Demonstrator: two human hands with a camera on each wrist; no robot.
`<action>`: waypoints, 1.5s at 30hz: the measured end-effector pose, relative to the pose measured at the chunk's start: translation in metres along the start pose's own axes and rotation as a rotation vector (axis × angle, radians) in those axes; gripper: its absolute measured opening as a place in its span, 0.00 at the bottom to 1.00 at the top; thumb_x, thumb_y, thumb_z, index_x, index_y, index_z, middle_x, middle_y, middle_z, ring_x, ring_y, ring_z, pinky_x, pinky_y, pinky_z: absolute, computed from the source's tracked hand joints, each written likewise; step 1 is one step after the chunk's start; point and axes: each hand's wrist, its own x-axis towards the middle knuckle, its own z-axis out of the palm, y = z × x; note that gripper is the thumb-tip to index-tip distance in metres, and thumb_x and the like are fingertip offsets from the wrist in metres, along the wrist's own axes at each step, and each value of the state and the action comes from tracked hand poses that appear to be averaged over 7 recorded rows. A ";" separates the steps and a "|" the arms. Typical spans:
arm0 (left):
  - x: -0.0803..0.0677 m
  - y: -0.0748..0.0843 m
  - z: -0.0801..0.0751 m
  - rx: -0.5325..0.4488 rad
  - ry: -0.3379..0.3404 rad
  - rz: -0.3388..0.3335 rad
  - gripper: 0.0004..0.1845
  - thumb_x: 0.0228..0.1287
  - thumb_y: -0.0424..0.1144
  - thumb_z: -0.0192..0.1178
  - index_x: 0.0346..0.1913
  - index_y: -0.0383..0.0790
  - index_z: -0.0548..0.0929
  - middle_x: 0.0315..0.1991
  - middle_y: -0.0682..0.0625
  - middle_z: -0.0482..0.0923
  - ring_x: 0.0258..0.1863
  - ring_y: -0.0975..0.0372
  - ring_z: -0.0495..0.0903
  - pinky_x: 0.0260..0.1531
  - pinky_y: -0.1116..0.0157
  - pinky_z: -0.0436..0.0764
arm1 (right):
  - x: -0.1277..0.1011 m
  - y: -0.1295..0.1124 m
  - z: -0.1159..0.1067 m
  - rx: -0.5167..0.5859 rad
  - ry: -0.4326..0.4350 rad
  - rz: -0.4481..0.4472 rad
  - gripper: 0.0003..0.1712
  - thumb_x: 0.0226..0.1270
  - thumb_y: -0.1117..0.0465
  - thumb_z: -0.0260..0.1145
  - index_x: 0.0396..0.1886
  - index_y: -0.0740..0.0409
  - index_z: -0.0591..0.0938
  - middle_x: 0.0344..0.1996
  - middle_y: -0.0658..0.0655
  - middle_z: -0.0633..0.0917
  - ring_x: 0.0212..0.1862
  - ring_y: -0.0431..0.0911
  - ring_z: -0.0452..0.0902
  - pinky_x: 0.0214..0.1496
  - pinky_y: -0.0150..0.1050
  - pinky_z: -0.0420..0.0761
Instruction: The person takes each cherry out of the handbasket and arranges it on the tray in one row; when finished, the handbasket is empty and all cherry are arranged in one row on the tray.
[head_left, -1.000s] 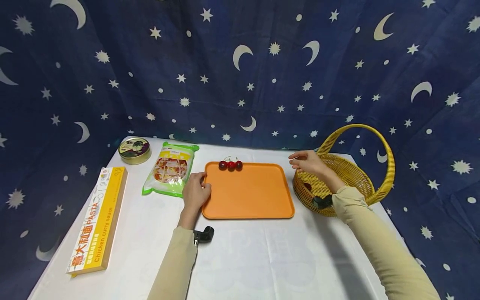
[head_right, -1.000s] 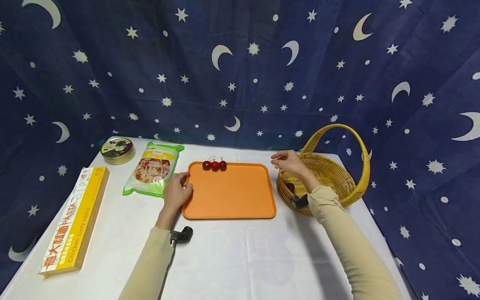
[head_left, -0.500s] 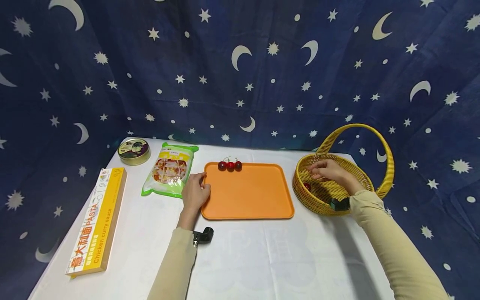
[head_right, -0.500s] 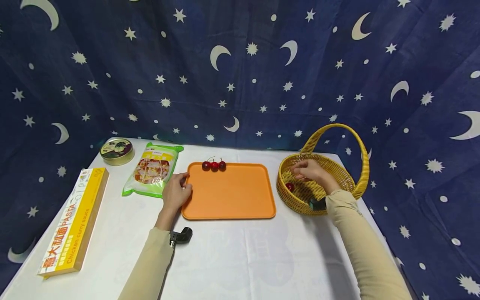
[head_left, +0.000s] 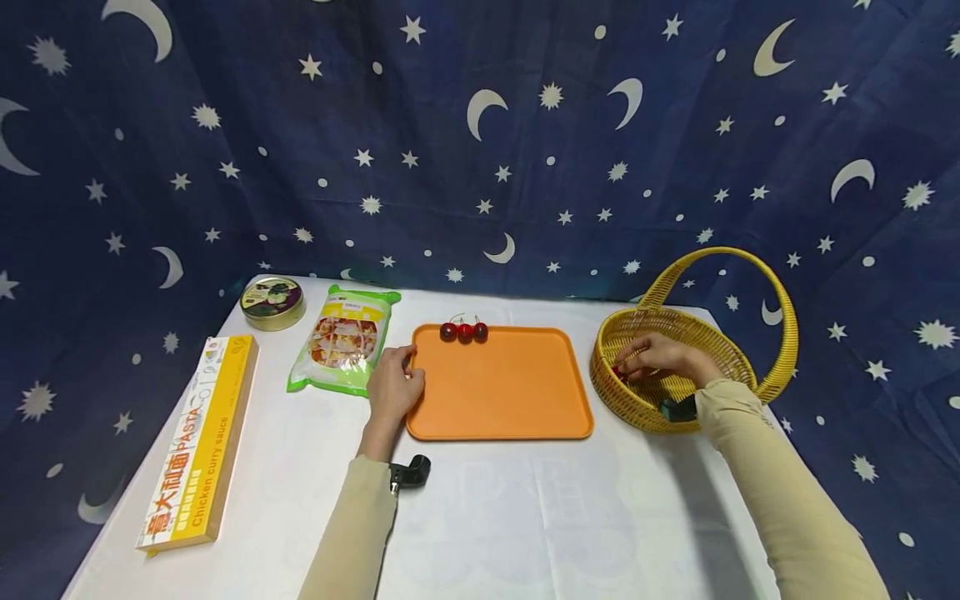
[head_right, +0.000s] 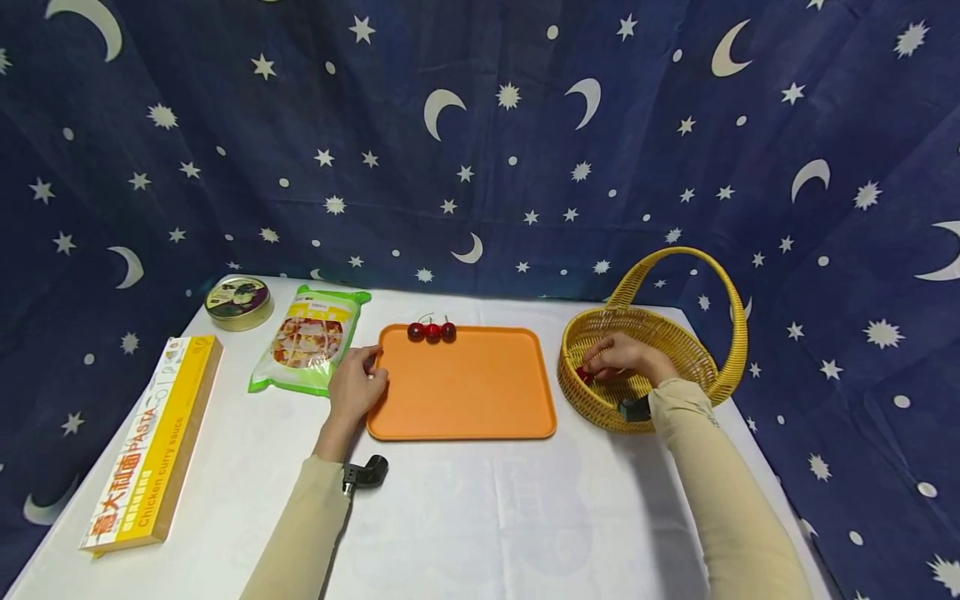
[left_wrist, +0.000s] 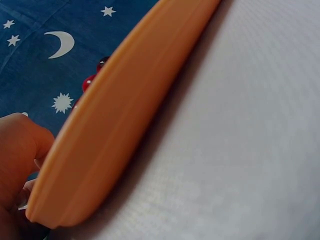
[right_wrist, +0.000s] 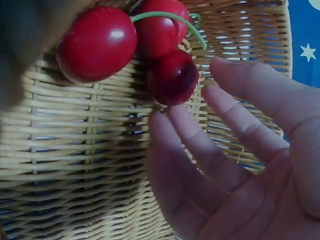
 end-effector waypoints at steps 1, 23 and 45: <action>0.000 0.000 0.000 0.000 0.001 0.000 0.25 0.51 0.32 0.58 0.56 0.34 0.83 0.41 0.40 0.78 0.32 0.50 0.75 0.32 0.53 0.73 | 0.000 0.000 0.001 0.005 -0.009 0.002 0.24 0.66 0.66 0.64 0.57 0.77 0.75 0.35 0.55 0.89 0.37 0.45 0.84 0.45 0.45 0.82; 0.000 0.003 0.004 -0.008 -0.008 0.005 0.24 0.52 0.32 0.58 0.55 0.34 0.83 0.42 0.40 0.79 0.33 0.50 0.75 0.32 0.53 0.74 | 0.000 -0.003 -0.001 -0.033 -0.019 0.039 0.18 0.65 0.68 0.63 0.50 0.78 0.78 0.30 0.54 0.87 0.34 0.44 0.82 0.46 0.44 0.82; 0.000 0.002 -0.001 0.005 -0.005 -0.007 0.24 0.52 0.33 0.58 0.55 0.34 0.83 0.40 0.40 0.78 0.32 0.50 0.75 0.32 0.52 0.73 | -0.016 -0.036 -0.014 -0.045 0.139 -0.128 0.24 0.68 0.67 0.63 0.60 0.78 0.73 0.42 0.58 0.85 0.39 0.45 0.82 0.45 0.41 0.83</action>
